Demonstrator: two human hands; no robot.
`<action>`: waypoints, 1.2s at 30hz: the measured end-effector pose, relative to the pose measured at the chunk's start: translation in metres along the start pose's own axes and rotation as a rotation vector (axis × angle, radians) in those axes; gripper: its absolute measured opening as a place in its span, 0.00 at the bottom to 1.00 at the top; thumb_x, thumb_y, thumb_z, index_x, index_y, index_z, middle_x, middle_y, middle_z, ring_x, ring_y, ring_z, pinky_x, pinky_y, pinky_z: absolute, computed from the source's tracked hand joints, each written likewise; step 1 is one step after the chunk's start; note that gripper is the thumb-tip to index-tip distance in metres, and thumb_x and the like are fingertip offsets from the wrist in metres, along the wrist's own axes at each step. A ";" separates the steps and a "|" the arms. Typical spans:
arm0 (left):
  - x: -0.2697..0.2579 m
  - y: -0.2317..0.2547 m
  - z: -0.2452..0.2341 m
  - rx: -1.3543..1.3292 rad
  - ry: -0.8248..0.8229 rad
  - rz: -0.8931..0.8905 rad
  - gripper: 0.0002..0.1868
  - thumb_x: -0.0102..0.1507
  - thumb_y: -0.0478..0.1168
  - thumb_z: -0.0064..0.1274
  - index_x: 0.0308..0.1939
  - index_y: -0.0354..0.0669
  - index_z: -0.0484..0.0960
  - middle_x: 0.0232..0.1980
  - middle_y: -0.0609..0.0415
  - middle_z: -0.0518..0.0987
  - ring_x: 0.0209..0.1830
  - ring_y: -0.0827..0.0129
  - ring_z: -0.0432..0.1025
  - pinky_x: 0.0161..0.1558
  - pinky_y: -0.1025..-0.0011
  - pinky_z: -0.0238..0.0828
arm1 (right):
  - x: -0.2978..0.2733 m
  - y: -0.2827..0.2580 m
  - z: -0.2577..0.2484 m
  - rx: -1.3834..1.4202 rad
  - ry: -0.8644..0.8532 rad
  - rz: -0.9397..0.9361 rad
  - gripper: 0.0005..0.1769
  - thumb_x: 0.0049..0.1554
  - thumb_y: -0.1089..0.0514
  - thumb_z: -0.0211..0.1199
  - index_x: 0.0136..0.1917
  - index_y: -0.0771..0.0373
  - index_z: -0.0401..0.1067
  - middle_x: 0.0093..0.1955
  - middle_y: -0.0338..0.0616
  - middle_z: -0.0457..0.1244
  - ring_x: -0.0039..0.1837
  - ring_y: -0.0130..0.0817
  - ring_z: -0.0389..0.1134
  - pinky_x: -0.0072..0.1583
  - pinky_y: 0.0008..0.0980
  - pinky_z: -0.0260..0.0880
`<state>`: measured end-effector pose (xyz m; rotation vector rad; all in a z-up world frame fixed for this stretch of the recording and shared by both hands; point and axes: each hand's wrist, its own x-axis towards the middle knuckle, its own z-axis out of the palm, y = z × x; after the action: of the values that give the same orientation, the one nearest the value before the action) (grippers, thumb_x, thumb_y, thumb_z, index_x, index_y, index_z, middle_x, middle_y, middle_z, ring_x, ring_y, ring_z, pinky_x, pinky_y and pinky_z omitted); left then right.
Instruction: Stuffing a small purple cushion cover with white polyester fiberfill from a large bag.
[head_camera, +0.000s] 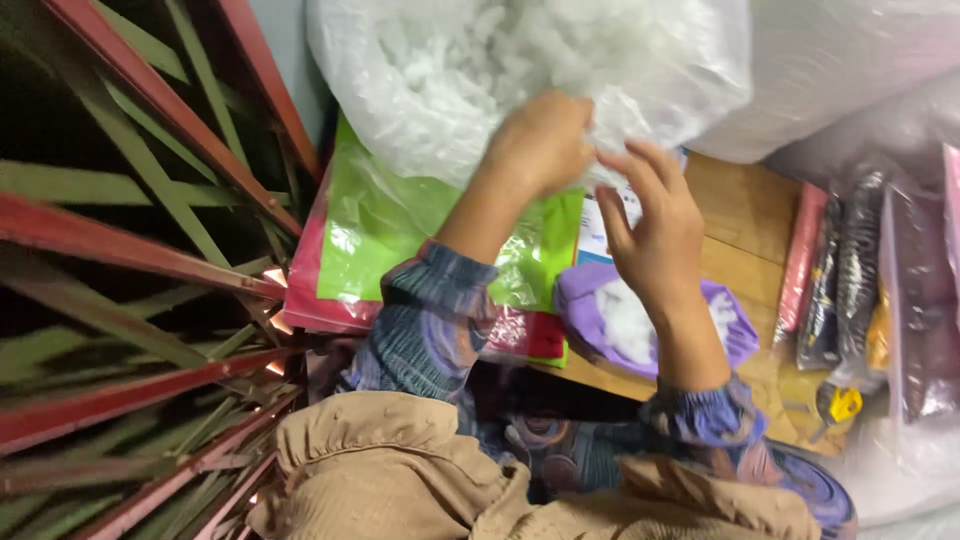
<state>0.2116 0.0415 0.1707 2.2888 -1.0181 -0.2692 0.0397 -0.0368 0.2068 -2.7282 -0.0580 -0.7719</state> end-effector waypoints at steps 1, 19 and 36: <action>0.006 -0.015 -0.001 -0.006 -0.002 -0.011 0.14 0.57 0.44 0.49 0.44 0.49 0.84 0.46 0.43 0.82 0.47 0.44 0.76 0.47 0.50 0.73 | 0.021 0.001 0.011 0.004 -0.012 -0.002 0.16 0.64 0.65 0.63 0.65 0.59 0.73 0.67 0.54 0.62 0.68 0.51 0.66 0.65 0.44 0.67; 0.043 -0.043 0.007 -0.953 0.209 -0.436 0.38 0.60 0.60 0.34 0.72 0.49 0.62 0.68 0.41 0.74 0.69 0.49 0.67 0.62 0.57 0.64 | 0.139 0.111 0.123 -0.330 -0.106 -0.045 0.09 0.50 0.65 0.61 0.40 0.63 0.61 0.43 0.48 0.57 0.32 0.49 0.56 0.34 0.44 0.55; -0.061 0.071 0.008 -1.704 0.357 -0.171 0.14 0.65 0.57 0.55 0.38 0.55 0.77 0.34 0.69 0.76 0.32 0.83 0.72 0.35 0.88 0.73 | 0.062 -0.006 -0.018 1.236 0.066 0.802 0.16 0.48 0.76 0.58 0.48 0.62 0.70 0.41 0.40 0.65 0.41 0.35 0.73 0.46 0.28 0.80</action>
<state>0.1238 0.0459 0.2040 0.7684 -0.1199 -0.4983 0.0832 -0.0388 0.2553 -1.3504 0.4066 -0.3513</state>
